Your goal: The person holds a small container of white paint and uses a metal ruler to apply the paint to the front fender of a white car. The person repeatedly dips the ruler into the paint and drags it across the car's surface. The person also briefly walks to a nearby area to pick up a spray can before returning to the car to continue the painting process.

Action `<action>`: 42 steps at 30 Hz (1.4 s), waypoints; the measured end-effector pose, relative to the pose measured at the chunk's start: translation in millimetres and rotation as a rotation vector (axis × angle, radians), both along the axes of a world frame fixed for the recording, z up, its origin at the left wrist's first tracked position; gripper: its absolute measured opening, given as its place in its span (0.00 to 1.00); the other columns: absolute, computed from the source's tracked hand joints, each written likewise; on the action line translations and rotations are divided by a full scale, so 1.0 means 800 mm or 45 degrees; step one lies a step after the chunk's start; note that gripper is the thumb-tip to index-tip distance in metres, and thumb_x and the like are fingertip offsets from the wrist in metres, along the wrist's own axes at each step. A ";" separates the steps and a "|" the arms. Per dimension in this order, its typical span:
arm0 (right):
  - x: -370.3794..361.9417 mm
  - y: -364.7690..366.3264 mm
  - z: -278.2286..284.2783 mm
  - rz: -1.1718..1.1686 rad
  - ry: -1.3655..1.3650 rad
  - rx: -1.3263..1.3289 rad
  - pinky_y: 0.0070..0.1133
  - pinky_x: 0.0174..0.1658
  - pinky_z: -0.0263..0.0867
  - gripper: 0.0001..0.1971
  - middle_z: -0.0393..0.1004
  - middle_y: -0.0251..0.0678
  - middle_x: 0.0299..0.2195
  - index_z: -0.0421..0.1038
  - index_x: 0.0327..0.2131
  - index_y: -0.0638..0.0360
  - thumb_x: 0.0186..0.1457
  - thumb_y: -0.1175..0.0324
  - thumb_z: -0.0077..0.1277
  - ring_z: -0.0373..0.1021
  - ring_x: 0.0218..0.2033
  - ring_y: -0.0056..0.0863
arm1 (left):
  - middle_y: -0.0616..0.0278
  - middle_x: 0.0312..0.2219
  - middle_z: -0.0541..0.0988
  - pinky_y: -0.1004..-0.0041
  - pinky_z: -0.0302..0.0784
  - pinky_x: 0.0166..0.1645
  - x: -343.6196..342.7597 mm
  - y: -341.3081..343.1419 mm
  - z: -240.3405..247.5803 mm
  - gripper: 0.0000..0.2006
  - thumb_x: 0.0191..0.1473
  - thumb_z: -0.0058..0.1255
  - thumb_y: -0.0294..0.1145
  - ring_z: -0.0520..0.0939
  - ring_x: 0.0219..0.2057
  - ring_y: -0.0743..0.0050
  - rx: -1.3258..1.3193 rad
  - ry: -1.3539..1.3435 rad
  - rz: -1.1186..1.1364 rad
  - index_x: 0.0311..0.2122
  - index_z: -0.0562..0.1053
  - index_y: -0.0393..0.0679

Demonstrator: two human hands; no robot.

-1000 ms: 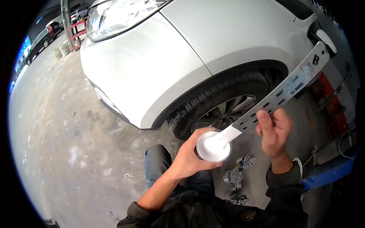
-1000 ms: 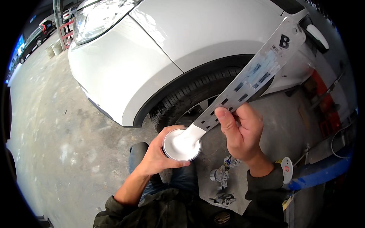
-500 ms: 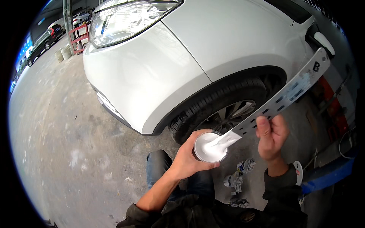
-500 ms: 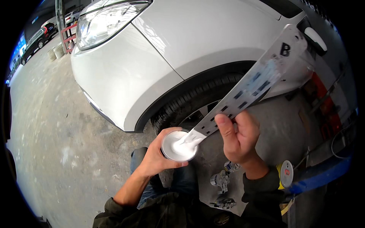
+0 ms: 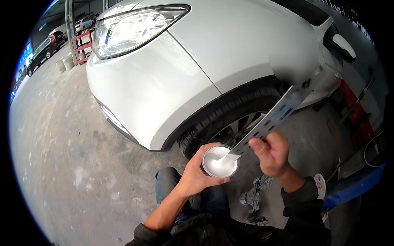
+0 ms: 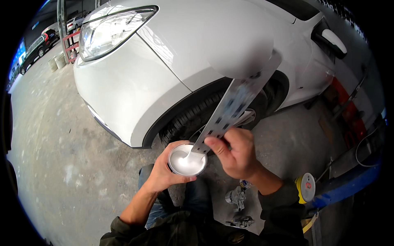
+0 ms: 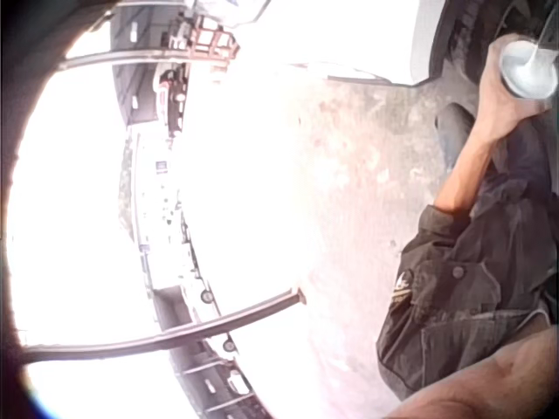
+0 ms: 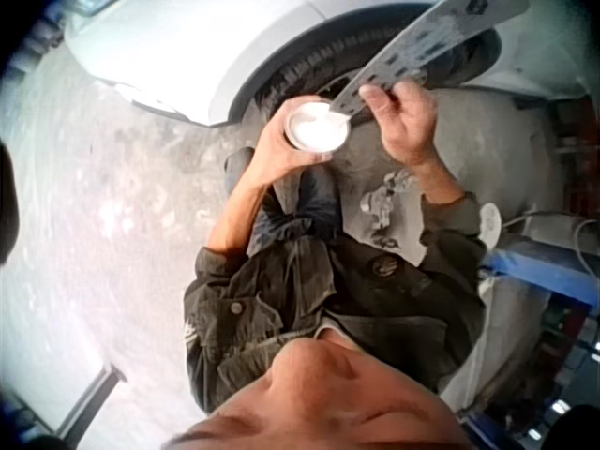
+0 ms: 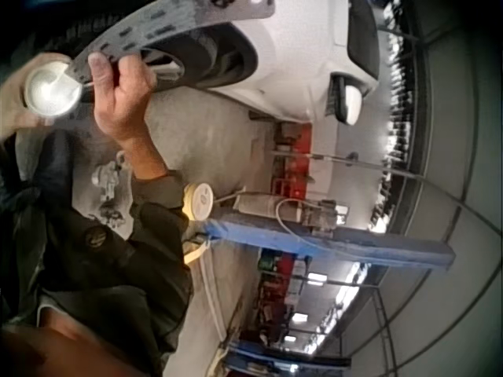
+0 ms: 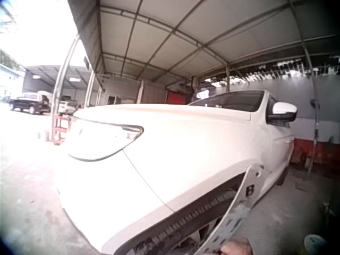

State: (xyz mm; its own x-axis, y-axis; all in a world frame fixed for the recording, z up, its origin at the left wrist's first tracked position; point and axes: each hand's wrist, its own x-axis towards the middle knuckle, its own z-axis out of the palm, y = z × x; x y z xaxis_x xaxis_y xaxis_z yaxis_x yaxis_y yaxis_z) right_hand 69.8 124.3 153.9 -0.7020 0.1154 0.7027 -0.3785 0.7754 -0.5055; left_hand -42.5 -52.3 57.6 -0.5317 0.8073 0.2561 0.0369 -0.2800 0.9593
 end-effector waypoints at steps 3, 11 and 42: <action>0.000 0.008 0.019 0.106 -0.249 -0.481 0.14 0.23 0.60 0.10 0.72 0.30 0.21 0.72 0.32 0.65 0.62 0.66 0.54 0.64 0.19 0.13 | 0.62 0.49 0.73 0.71 0.67 0.58 0.000 -0.004 0.001 0.42 0.34 0.73 0.28 0.73 0.52 0.73 -0.088 0.006 -0.013 0.58 0.65 0.41; -0.013 0.023 0.032 0.493 -0.410 -0.451 0.16 0.38 0.71 0.15 0.77 0.30 0.31 0.72 0.43 0.63 0.54 0.69 0.63 0.73 0.34 0.16 | 0.62 0.49 0.73 0.70 0.67 0.58 0.002 0.002 -0.003 0.42 0.33 0.73 0.27 0.73 0.53 0.73 -0.081 0.045 -0.033 0.58 0.65 0.42; 0.001 0.003 0.029 0.002 -0.281 -0.437 0.23 0.26 0.66 0.08 0.74 0.39 0.22 0.73 0.33 0.65 0.57 0.69 0.58 0.70 0.20 0.30 | 0.63 0.49 0.73 0.71 0.67 0.57 0.004 -0.002 -0.014 0.42 0.33 0.73 0.25 0.74 0.51 0.74 -0.040 -0.068 -0.035 0.57 0.66 0.41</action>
